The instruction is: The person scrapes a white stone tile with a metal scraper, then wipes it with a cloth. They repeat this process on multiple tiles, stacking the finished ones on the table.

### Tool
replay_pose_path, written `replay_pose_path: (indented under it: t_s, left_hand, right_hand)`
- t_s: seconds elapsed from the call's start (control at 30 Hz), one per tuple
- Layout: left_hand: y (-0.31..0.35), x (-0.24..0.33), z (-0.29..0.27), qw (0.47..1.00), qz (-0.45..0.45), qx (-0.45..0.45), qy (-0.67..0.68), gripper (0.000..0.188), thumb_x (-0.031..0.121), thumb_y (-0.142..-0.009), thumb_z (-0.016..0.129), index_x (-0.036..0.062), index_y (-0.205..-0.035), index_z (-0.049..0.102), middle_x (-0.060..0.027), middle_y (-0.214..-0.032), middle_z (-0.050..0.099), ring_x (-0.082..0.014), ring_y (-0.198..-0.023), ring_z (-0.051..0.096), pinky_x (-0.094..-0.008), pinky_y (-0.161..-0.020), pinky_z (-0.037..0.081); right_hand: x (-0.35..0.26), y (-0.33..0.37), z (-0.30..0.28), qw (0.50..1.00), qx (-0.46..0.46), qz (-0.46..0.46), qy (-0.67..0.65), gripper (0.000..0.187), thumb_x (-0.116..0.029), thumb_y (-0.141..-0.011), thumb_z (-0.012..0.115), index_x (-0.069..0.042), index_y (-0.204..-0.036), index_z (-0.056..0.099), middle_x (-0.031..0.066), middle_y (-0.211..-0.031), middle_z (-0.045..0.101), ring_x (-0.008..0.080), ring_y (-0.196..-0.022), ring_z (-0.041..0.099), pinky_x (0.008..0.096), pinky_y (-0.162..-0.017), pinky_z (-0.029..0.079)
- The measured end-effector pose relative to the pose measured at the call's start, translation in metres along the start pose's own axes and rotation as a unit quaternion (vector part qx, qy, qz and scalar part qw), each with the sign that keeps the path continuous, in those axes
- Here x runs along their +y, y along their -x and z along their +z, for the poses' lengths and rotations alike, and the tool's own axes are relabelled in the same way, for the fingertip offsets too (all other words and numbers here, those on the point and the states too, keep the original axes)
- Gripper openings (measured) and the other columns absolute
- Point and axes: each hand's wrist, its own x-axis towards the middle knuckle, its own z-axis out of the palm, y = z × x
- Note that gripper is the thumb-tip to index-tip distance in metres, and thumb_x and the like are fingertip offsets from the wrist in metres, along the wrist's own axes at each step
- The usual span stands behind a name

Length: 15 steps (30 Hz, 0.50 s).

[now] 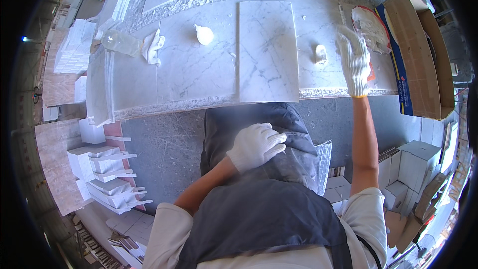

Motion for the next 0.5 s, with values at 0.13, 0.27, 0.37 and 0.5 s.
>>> replay_pose_path:
  t_s: [0.13,0.27,0.37,0.5]
  left_hand:
    - [-0.002,-0.003,-0.004,0.998,-0.064,-0.002,0.020,0.022,0.032,-0.096,0.071,0.0141,-0.107,0.078,-0.0039,-0.093,0.074,-0.0248,-0.089,0.070,-0.0395,-0.076,0.056]
    - [-0.004,-0.009,-0.009,0.994,-0.101,0.026,0.014,0.020,0.030,-0.095,0.073,0.0142,-0.106,0.078,-0.0057,-0.092,0.073,-0.0274,-0.085,0.070,-0.0416,-0.073,0.056]
    - [-0.004,-0.010,-0.010,0.995,-0.096,0.027,0.015,0.019,0.028,-0.094,0.074,0.0135,-0.106,0.078,-0.0058,-0.090,0.072,-0.0283,-0.083,0.070,-0.0413,-0.071,0.056]
    - [-0.003,-0.005,-0.003,0.998,-0.059,0.020,0.011,0.019,0.026,-0.095,0.073,0.0120,-0.108,0.078,-0.0060,-0.089,0.071,-0.0287,-0.080,0.069,-0.0403,-0.069,0.055]
  right_hand:
    - [-0.011,0.068,-0.021,0.982,-0.147,0.114,-0.042,0.043,-0.041,-0.110,0.059,-0.003,-0.125,0.074,0.0076,-0.092,0.075,0.0133,-0.079,0.072,0.0292,-0.073,0.059]
    - [-0.006,0.142,-0.013,0.964,-0.245,0.107,-0.013,0.060,-0.057,-0.107,0.058,-0.001,-0.124,0.072,0.0083,-0.088,0.073,0.0135,-0.073,0.071,0.0280,-0.065,0.059]
    - [-0.006,0.176,0.008,0.897,-0.266,0.305,-0.180,0.072,-0.065,-0.105,0.056,0.002,-0.129,0.068,0.0105,-0.094,0.073,0.0155,-0.076,0.072,0.0271,-0.062,0.060]
    - [-0.001,0.170,0.043,0.785,-0.236,0.463,-0.336,0.067,-0.062,-0.104,0.061,0.002,-0.122,0.069,0.0056,-0.087,0.069,0.0119,-0.070,0.067,0.0243,-0.057,0.053]
